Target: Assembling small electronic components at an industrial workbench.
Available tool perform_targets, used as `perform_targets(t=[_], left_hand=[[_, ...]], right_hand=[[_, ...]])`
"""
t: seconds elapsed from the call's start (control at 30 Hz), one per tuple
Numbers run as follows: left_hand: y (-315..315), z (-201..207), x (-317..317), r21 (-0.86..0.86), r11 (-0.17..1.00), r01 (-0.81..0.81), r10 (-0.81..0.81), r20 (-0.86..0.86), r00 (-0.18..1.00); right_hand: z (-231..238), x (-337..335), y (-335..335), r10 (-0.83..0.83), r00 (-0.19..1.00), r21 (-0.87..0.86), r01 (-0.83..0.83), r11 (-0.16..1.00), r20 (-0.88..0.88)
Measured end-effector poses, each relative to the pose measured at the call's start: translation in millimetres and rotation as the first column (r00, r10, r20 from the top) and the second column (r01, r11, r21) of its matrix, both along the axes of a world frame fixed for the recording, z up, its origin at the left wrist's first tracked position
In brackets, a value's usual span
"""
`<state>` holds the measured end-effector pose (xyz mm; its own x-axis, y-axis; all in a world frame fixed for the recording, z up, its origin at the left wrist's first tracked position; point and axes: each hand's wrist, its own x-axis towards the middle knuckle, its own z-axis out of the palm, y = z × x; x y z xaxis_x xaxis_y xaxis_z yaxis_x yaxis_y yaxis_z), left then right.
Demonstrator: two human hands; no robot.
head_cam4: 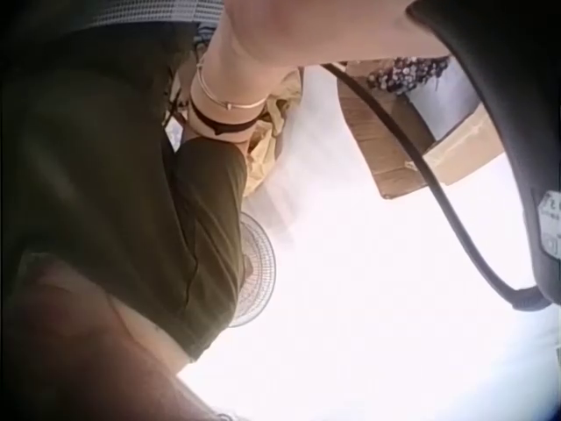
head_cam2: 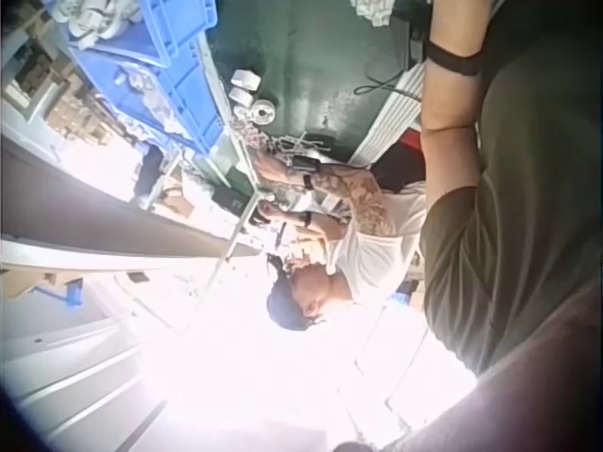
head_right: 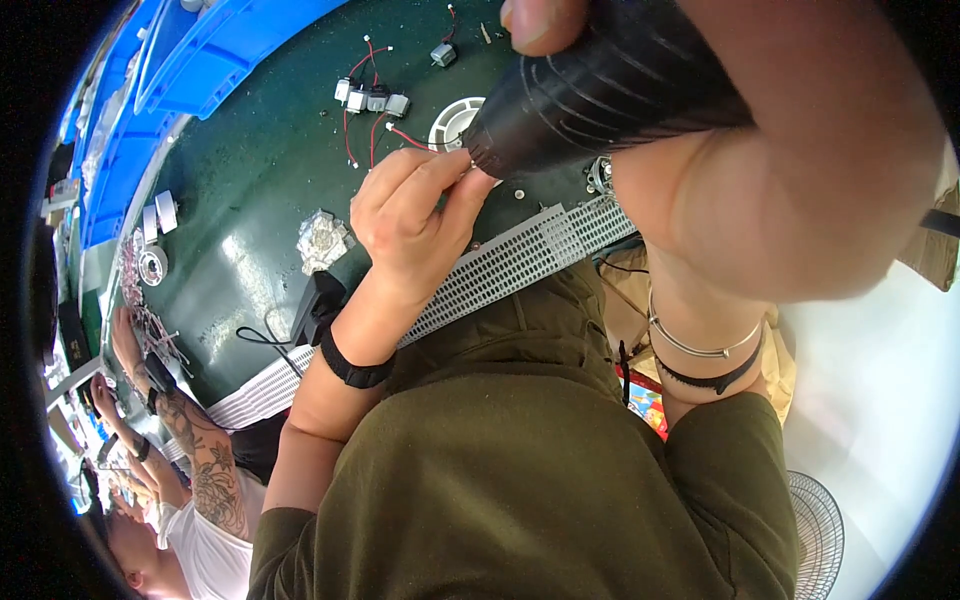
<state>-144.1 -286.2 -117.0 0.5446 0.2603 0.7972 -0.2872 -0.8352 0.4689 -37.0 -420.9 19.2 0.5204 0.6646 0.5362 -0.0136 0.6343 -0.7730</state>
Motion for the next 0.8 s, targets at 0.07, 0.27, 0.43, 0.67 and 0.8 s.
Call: perform_targets(t=[0.07, 0.27, 0.43, 0.67, 0.8], left_hand=[[-1.6, -0.1, 1.1, -0.004, 1.0, -0.007, 0.007, -0.014, 1.0], [-1.8, -0.8, 2.8, 0.007, 0.999, -0.036, 0.036, 0.026, 0.999], [-0.1, -2.3, 3.5, 0.014, 0.999, -0.039, 0.038, 0.055, 0.998], [-3.1, 0.7, -5.9, -0.061, 0.998, -0.003, -0.002, -0.076, 0.997], [10.2, -2.1, -8.0, 0.096, 0.995, -0.004, 0.005, -0.007, 1.0]], right_hand=[[0.2, -2.5, 0.8, 0.005, 1.0, -0.001, -0.005, 1.0, -0.004], [1.7, -2.0, -2.1, 0.018, 1.0, -0.001, -0.018, 1.0, -0.012], [3.8, -7.4, -1.8, 0.026, 0.999, -0.002, -0.026, 1.0, -0.022], [3.5, -3.9, -0.4, 0.036, 0.999, -0.004, -0.036, 0.999, -0.032], [-2.6, 2.5, 19.4, -0.378, 0.858, -0.04, 0.416, 0.908, 0.347]])
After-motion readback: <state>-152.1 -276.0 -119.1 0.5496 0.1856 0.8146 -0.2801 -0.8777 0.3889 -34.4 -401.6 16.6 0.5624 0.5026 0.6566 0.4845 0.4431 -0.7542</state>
